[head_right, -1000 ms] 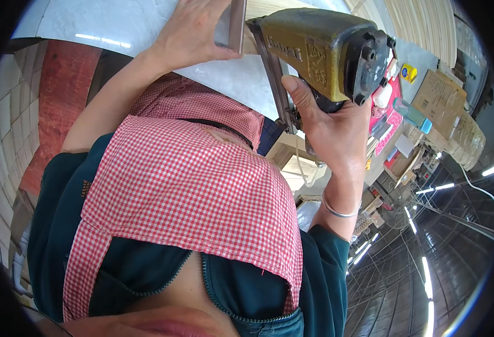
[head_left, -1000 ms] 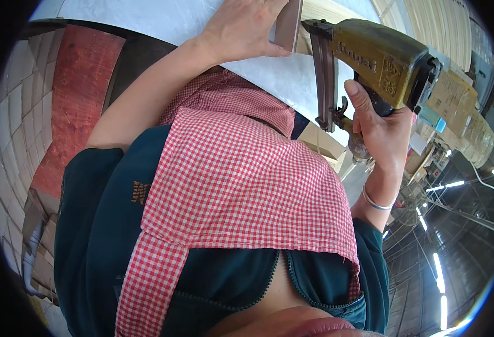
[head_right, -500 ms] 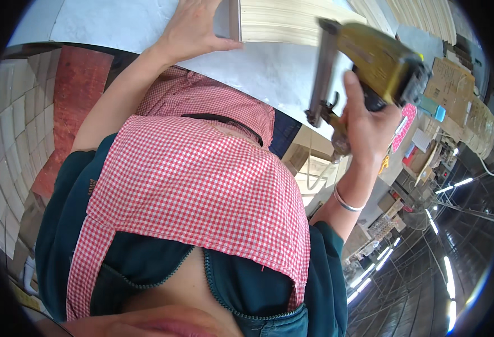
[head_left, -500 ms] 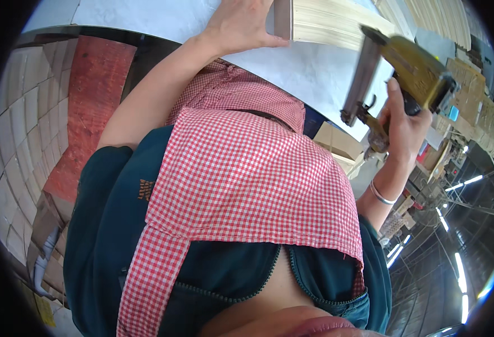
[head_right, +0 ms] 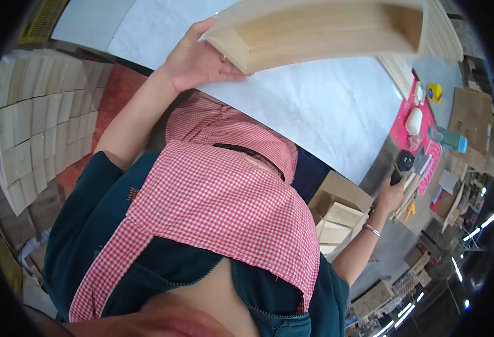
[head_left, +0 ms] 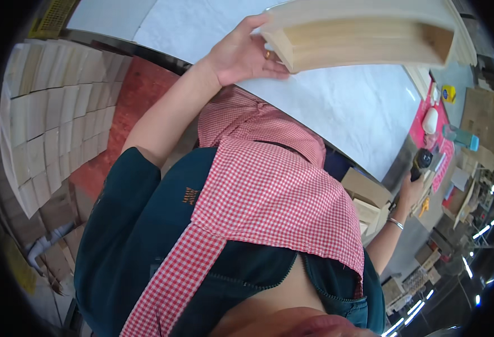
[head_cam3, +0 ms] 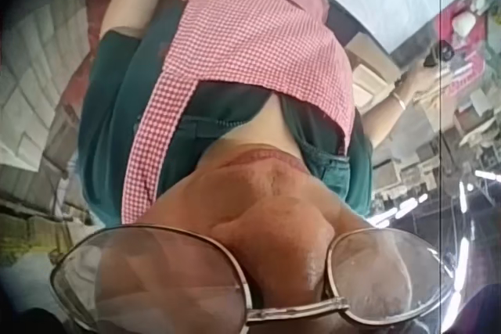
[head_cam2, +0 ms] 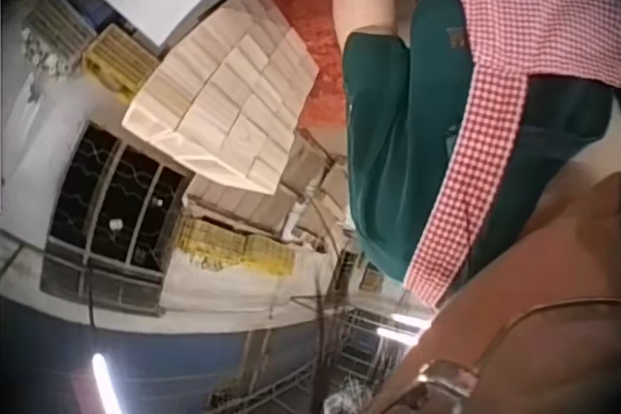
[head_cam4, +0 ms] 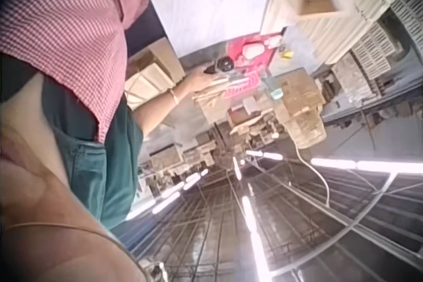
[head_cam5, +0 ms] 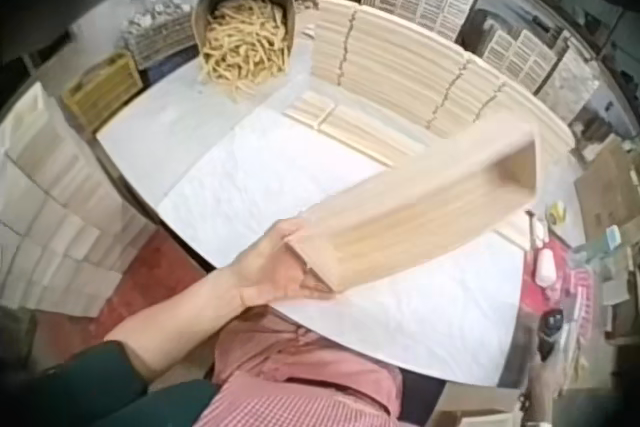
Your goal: Assembling small wooden boxes by gluing and stapling wooden slats and blocks together.
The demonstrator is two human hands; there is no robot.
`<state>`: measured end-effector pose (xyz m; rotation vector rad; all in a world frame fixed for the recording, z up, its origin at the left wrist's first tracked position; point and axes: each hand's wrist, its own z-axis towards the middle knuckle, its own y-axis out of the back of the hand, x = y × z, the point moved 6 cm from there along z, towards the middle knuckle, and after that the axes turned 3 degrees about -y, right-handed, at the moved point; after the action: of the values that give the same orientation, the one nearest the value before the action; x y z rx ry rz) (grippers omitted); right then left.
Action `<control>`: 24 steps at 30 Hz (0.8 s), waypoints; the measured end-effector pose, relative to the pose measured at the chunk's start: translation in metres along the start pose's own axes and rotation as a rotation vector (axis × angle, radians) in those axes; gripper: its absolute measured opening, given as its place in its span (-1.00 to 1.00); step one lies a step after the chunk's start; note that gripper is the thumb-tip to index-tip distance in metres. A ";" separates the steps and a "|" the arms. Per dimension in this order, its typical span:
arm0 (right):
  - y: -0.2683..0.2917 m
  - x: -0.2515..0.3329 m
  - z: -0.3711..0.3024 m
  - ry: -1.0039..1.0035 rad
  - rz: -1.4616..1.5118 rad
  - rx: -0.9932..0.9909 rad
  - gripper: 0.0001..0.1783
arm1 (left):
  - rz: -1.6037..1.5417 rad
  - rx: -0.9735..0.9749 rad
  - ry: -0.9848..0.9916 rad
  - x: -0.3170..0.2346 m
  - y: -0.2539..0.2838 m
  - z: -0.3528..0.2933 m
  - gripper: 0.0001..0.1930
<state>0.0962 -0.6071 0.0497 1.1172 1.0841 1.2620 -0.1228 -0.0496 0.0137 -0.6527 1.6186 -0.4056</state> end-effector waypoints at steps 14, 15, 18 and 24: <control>-0.029 -0.005 -0.028 -0.089 -0.026 0.036 -0.23 | -1.089 -0.148 -0.198 0.020 0.016 -0.110 -0.07; -0.029 0.000 -0.034 -0.084 -0.016 0.035 -0.23 | -1.070 -0.248 -0.172 0.017 0.025 -0.123 -0.12; -0.024 -0.001 -0.038 -0.066 -0.035 0.014 -0.23 | -1.062 -0.537 -0.079 0.029 0.040 -0.153 -0.27; -0.014 -0.010 -0.041 -0.051 0.077 -0.117 -0.28 | -0.457 -0.475 0.095 0.041 0.052 -0.193 -0.48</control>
<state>0.0576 -0.6162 0.0299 1.1045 0.9249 1.3331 -0.3238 -0.0549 -0.0197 -1.3946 1.6631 -0.3850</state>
